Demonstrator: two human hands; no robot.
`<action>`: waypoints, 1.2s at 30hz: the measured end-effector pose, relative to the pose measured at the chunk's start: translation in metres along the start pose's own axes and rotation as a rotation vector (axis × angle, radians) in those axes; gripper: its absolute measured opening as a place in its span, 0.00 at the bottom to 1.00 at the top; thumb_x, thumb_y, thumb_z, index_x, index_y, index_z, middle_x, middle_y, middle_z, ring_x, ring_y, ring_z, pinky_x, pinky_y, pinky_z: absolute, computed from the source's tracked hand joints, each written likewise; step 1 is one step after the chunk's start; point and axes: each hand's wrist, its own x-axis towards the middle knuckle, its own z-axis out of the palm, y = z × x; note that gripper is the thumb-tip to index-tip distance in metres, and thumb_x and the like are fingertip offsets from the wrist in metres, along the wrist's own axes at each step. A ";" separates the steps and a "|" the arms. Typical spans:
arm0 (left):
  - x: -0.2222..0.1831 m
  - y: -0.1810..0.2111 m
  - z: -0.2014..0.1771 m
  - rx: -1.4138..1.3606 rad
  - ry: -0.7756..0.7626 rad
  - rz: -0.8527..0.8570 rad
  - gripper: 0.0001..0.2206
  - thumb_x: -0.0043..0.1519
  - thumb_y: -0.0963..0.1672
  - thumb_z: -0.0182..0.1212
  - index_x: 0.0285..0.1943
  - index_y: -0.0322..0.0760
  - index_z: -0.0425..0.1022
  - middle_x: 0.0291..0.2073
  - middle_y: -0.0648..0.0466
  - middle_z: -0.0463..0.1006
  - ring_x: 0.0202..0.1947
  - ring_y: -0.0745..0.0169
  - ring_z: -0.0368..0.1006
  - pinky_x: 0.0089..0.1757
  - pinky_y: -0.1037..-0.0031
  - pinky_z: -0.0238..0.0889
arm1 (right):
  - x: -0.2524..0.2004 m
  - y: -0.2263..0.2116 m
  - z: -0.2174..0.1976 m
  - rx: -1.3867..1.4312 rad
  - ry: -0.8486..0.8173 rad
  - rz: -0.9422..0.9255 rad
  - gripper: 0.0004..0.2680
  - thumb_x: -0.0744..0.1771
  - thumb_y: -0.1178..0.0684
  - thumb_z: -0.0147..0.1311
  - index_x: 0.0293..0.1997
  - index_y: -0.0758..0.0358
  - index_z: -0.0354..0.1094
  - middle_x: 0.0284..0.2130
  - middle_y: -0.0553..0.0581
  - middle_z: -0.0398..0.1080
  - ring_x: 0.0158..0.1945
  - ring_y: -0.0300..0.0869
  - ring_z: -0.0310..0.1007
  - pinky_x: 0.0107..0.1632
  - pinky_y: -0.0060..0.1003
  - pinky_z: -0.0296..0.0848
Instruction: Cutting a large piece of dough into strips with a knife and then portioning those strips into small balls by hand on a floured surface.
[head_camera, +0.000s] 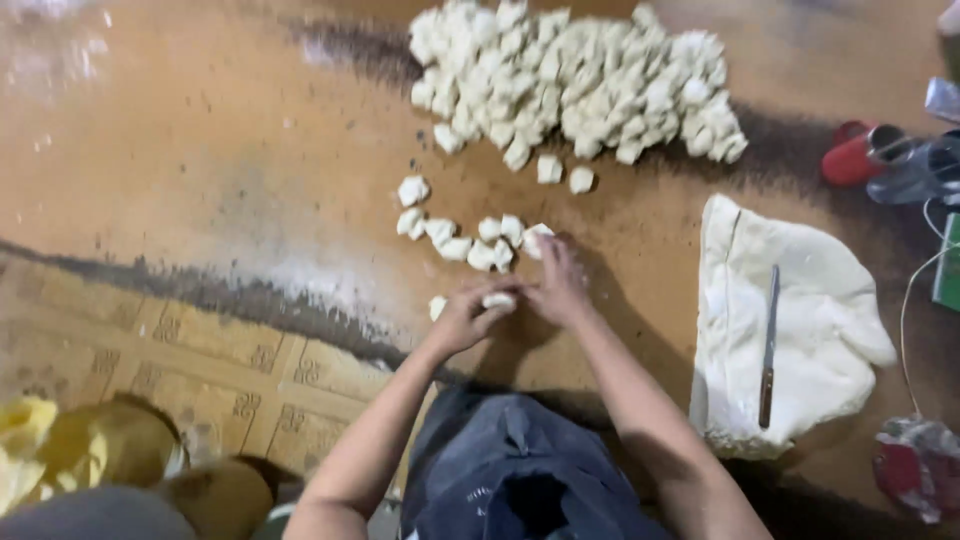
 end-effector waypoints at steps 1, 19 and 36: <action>-0.013 -0.023 0.005 0.041 0.013 -0.089 0.24 0.54 0.34 0.59 0.63 0.32 0.67 0.46 0.36 0.75 0.47 0.31 0.73 0.48 0.52 0.70 | -0.015 -0.020 -0.010 0.153 0.034 -0.094 0.26 0.60 0.53 0.69 0.64 0.60 0.61 0.47 0.71 0.69 0.50 0.65 0.74 0.47 0.60 0.75; -0.030 -0.058 0.013 -0.065 0.063 -0.287 0.23 0.57 0.39 0.61 0.65 0.39 0.72 0.45 0.38 0.80 0.45 0.41 0.77 0.44 0.60 0.71 | -0.020 -0.073 -0.013 0.404 0.226 -0.316 0.10 0.62 0.56 0.66 0.46 0.56 0.75 0.38 0.55 0.73 0.40 0.51 0.77 0.44 0.44 0.77; -0.015 0.052 0.023 0.228 -0.108 0.126 0.10 0.60 0.49 0.59 0.29 0.43 0.75 0.24 0.51 0.73 0.29 0.48 0.72 0.35 0.62 0.69 | -0.031 0.014 0.016 0.107 0.036 0.201 0.16 0.61 0.41 0.66 0.41 0.57 0.65 0.35 0.66 0.73 0.40 0.62 0.77 0.39 0.55 0.76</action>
